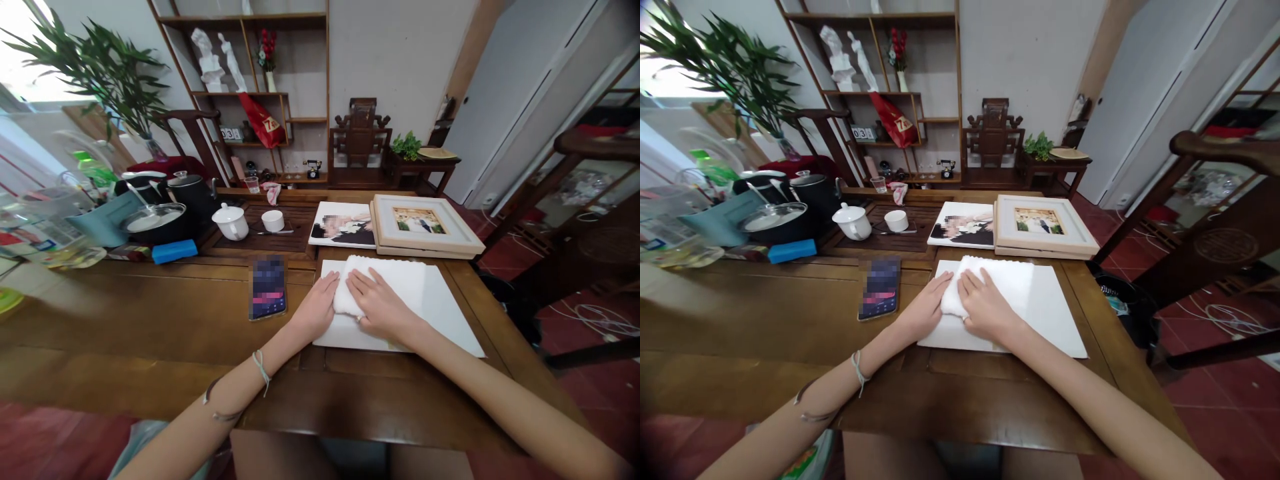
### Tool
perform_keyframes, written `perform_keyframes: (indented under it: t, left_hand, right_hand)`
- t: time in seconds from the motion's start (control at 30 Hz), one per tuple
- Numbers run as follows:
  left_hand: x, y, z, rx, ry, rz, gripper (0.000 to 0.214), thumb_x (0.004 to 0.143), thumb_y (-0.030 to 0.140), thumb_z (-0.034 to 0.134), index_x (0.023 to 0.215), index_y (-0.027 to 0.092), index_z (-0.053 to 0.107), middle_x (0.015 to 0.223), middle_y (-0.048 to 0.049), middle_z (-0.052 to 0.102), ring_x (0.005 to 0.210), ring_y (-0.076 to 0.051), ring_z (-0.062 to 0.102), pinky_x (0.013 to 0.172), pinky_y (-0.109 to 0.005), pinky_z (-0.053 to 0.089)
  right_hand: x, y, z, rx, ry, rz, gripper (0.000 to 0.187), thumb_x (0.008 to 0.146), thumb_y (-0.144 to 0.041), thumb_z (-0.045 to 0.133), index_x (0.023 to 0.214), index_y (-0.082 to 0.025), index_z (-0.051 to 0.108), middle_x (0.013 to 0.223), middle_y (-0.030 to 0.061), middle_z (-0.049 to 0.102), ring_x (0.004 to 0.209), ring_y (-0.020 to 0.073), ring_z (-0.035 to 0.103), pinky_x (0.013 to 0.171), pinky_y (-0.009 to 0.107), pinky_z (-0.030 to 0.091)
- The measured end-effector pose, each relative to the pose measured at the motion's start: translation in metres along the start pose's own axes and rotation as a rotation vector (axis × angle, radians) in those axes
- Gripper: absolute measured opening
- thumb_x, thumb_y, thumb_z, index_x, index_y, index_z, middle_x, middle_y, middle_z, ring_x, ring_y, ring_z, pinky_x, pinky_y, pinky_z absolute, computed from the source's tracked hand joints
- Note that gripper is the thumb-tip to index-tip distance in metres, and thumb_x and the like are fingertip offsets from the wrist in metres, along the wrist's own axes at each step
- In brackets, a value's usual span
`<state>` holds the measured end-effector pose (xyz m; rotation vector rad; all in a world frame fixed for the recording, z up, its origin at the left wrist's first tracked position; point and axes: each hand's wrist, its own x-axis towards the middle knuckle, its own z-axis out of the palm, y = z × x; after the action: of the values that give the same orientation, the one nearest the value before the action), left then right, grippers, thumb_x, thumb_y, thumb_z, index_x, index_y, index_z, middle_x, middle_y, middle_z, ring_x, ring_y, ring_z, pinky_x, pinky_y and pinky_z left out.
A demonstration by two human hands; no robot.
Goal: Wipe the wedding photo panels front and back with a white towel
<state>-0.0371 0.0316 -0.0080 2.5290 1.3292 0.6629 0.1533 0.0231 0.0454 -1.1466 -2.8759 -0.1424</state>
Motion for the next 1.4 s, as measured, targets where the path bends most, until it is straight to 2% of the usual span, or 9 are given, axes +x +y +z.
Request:
perform_keyframes:
  t: [0.2, 0.33, 0.57, 0.67, 0.77, 0.93, 1.03, 1.13, 1.4]
  left_hand:
    - [0.0, 0.001, 0.001, 0.016, 0.016, -0.019, 0.046, 0.091, 0.01, 0.033, 0.135, 0.005, 0.044, 0.144, -0.0199, 0.044, 0.139, -0.026, 0.035, 0.115, -0.047, 0.031]
    - [0.0, 0.003, 0.001, 0.02, 0.001, -0.026, 0.044, 0.092, 0.011, 0.033, 0.134, 0.006, 0.045, 0.145, -0.0184, 0.043, 0.14, -0.025, 0.034, 0.116, -0.046, 0.029]
    - [0.0, 0.004, -0.001, 0.017, -0.008, -0.035, 0.045, 0.093, 0.012, 0.031, 0.136, 0.006, 0.044, 0.146, -0.0177, 0.042, 0.14, -0.025, 0.033, 0.116, -0.045, 0.029]
    - [0.001, 0.004, -0.001, 0.009, -0.007, -0.034, 0.045, 0.093, 0.012, 0.031, 0.136, 0.005, 0.043, 0.146, -0.019, 0.042, 0.14, -0.025, 0.034, 0.116, -0.046, 0.029]
    - [0.001, 0.003, 0.0, 0.006, -0.002, -0.041, 0.046, 0.093, 0.013, 0.031, 0.138, 0.006, 0.04, 0.146, -0.019, 0.042, 0.139, -0.026, 0.034, 0.115, -0.047, 0.03]
    - [0.0, 0.001, 0.003, -0.024, 0.003, -0.026, 0.051, 0.088, 0.009, 0.034, 0.139, 0.006, 0.038, 0.146, -0.02, 0.042, 0.14, -0.026, 0.033, 0.115, -0.049, 0.029]
    - [-0.001, -0.001, 0.005, -0.041, 0.01, -0.035, 0.055, 0.086, 0.007, 0.034, 0.14, 0.008, 0.036, 0.147, -0.0195, 0.04, 0.14, -0.026, 0.032, 0.115, -0.051, 0.028]
    - [-0.001, 0.0, 0.005, -0.042, 0.014, -0.051, 0.052, 0.089, 0.009, 0.033, 0.141, 0.009, 0.035, 0.147, -0.0184, 0.041, 0.141, -0.025, 0.032, 0.115, -0.05, 0.028]
    - [0.001, 0.006, 0.001, -0.035, -0.025, -0.071, 0.049, 0.09, 0.009, 0.031, 0.138, 0.01, 0.039, 0.147, -0.0171, 0.041, 0.142, -0.024, 0.028, 0.116, -0.049, 0.026]
  right_hand:
    - [-0.056, -0.015, -0.011, 0.195, -0.005, -0.298, 0.082, 0.062, -0.015, 0.052, 0.141, 0.0, 0.036, 0.147, 0.0221, 0.039, 0.14, 0.0294, 0.028, 0.117, 0.049, 0.014]
    - [-0.076, 0.004, -0.012, 0.262, 0.028, -0.263, 0.076, 0.065, -0.012, 0.051, 0.141, -0.009, 0.041, 0.146, 0.0143, 0.042, 0.137, 0.0245, 0.035, 0.115, 0.047, 0.022]
    - [-0.034, 0.057, 0.01, 0.233, 0.208, -0.001, 0.05, 0.088, -0.03, 0.051, 0.134, -0.01, 0.05, 0.136, 0.015, 0.054, 0.131, 0.0257, 0.045, 0.111, 0.049, 0.031]
    - [-0.016, 0.054, 0.012, 0.18, 0.215, 0.045, 0.053, 0.08, -0.022, 0.054, 0.131, -0.009, 0.053, 0.136, 0.016, 0.054, 0.131, 0.0284, 0.044, 0.111, 0.052, 0.028]
    - [-0.014, 0.04, 0.008, 0.172, 0.175, -0.006, 0.064, 0.069, -0.014, 0.054, 0.133, -0.011, 0.052, 0.139, 0.0156, 0.052, 0.133, 0.0283, 0.041, 0.113, 0.053, 0.024]
    - [-0.043, 0.009, -0.007, 0.292, 0.066, -0.235, 0.077, 0.061, -0.011, 0.05, 0.138, -0.009, 0.045, 0.144, 0.0144, 0.046, 0.138, 0.0253, 0.034, 0.116, 0.05, 0.015]
    - [-0.059, 0.005, -0.013, 0.369, 0.023, -0.302, 0.083, 0.058, -0.008, 0.048, 0.141, -0.013, 0.042, 0.143, 0.0102, 0.047, 0.138, 0.0217, 0.033, 0.117, 0.048, 0.015]
    - [-0.055, 0.018, -0.01, 0.395, 0.039, -0.249, 0.075, 0.062, -0.01, 0.051, 0.136, -0.017, 0.049, 0.14, 0.0092, 0.052, 0.134, 0.0219, 0.04, 0.115, 0.049, 0.022]
    - [0.002, 0.05, 0.003, 0.285, 0.165, -0.022, 0.057, 0.073, -0.021, 0.056, 0.13, -0.015, 0.056, 0.132, 0.0148, 0.058, 0.126, 0.0294, 0.05, 0.108, 0.055, 0.031]
